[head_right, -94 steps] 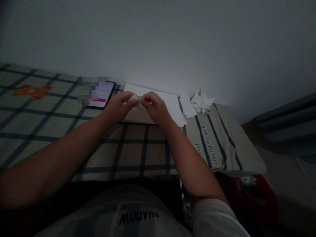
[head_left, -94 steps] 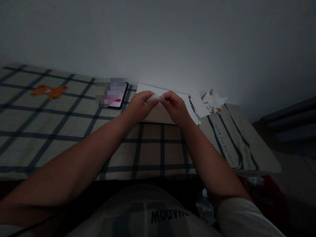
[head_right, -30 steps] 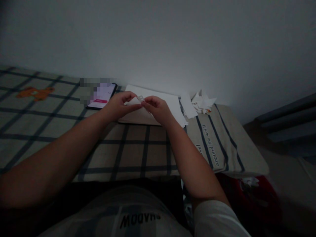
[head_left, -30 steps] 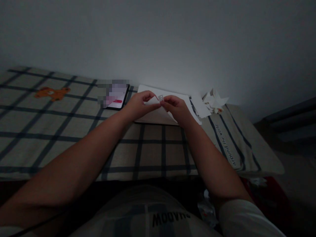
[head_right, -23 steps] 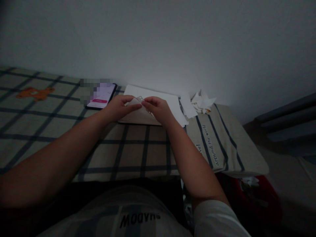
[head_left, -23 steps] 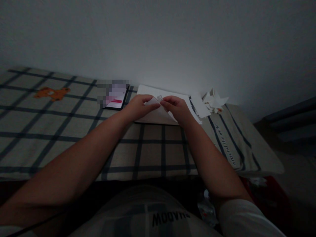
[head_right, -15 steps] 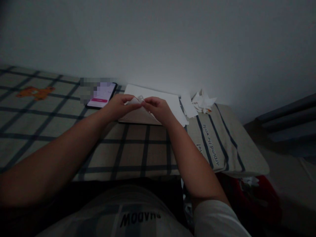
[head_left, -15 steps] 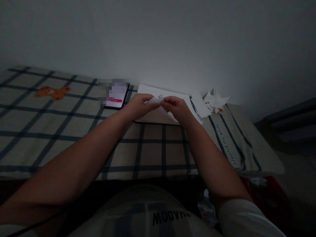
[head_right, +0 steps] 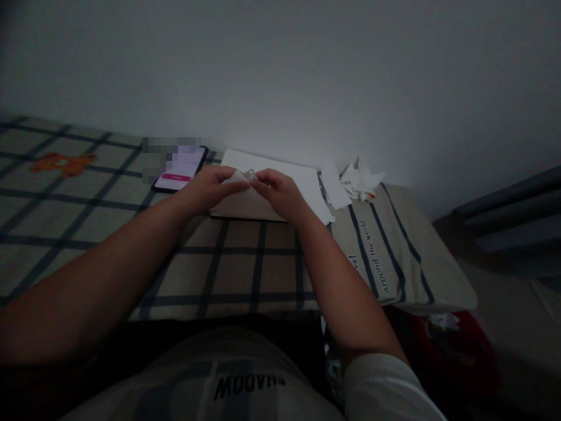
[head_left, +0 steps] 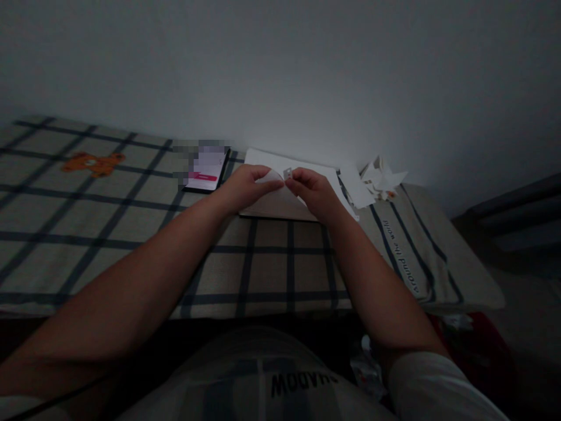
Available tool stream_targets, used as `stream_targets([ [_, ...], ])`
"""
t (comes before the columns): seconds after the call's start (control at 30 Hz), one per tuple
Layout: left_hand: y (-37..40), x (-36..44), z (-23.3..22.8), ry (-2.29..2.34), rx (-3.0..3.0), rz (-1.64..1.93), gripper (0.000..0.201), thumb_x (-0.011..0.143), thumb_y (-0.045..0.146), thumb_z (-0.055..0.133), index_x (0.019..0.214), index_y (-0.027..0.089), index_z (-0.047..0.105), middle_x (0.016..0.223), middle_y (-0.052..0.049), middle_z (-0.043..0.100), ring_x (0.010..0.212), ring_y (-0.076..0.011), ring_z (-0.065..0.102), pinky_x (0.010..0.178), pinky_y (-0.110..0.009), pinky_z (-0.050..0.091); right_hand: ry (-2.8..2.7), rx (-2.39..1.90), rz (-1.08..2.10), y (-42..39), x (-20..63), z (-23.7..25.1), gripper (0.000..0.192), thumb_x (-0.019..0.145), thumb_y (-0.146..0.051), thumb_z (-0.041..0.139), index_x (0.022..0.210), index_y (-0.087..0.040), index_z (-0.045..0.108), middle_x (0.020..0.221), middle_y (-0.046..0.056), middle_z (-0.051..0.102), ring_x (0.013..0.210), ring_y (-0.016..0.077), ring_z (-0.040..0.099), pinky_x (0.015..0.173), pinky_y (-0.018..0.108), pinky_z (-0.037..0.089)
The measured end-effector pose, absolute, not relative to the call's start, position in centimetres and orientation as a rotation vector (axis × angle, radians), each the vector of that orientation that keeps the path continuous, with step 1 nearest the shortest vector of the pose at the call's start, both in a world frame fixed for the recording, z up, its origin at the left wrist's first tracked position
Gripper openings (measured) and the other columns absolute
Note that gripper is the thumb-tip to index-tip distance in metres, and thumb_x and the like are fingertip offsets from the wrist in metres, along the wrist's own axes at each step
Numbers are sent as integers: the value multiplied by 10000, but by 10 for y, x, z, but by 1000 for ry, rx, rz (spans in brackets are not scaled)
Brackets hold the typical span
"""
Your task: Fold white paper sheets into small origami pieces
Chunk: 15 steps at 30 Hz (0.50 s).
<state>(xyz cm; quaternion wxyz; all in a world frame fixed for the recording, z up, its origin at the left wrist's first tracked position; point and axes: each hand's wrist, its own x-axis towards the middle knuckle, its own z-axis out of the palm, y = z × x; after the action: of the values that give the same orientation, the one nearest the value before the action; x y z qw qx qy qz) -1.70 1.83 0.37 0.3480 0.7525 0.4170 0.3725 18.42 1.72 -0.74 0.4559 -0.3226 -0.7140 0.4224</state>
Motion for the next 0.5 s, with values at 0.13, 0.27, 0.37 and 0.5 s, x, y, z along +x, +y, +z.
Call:
stream_targets([
  [0.13, 18, -16, 6, 1114, 1944, 983, 281, 766, 427, 660, 801, 154, 716, 777, -16, 668, 788, -178, 588, 751, -310, 436, -1723, -823, 1114, 19, 186, -8, 317, 779, -489, 768, 857, -201, 662, 750, -32, 607, 684, 105, 493, 653, 275, 405],
  [0.27, 16, -16, 9, 1160, 1923, 1002, 213, 748, 377, 659, 768, 167, 691, 765, -8, 651, 763, -170, 578, 714, -295, 436, -1753, -893, 1121, 18, 189, -5, 233, 778, -406, 764, 835, -194, 687, 747, -24, 628, 680, 106, 507, 661, 281, 418],
  [0.37, 14, -16, 11, 1178, 1917, 973, 206, 738, 376, 665, 727, 171, 666, 708, 7, 612, 719, -155, 548, 665, -275, 416, -1756, -937, 1110, 17, 189, -4, 187, 788, -370, 751, 814, -195, 691, 733, -24, 627, 672, 106, 502, 674, 287, 428],
  [0.5, 12, -15, 13, 1208, 1918, 943, 213, 721, 378, 699, 704, 169, 660, 666, 17, 594, 680, -145, 526, 632, -271, 391, -1759, -947, 1104, 17, 189, -4, 175, 797, -350, 744, 838, -188, 692, 756, -15, 627, 691, 112, 506, 675, 288, 431],
])
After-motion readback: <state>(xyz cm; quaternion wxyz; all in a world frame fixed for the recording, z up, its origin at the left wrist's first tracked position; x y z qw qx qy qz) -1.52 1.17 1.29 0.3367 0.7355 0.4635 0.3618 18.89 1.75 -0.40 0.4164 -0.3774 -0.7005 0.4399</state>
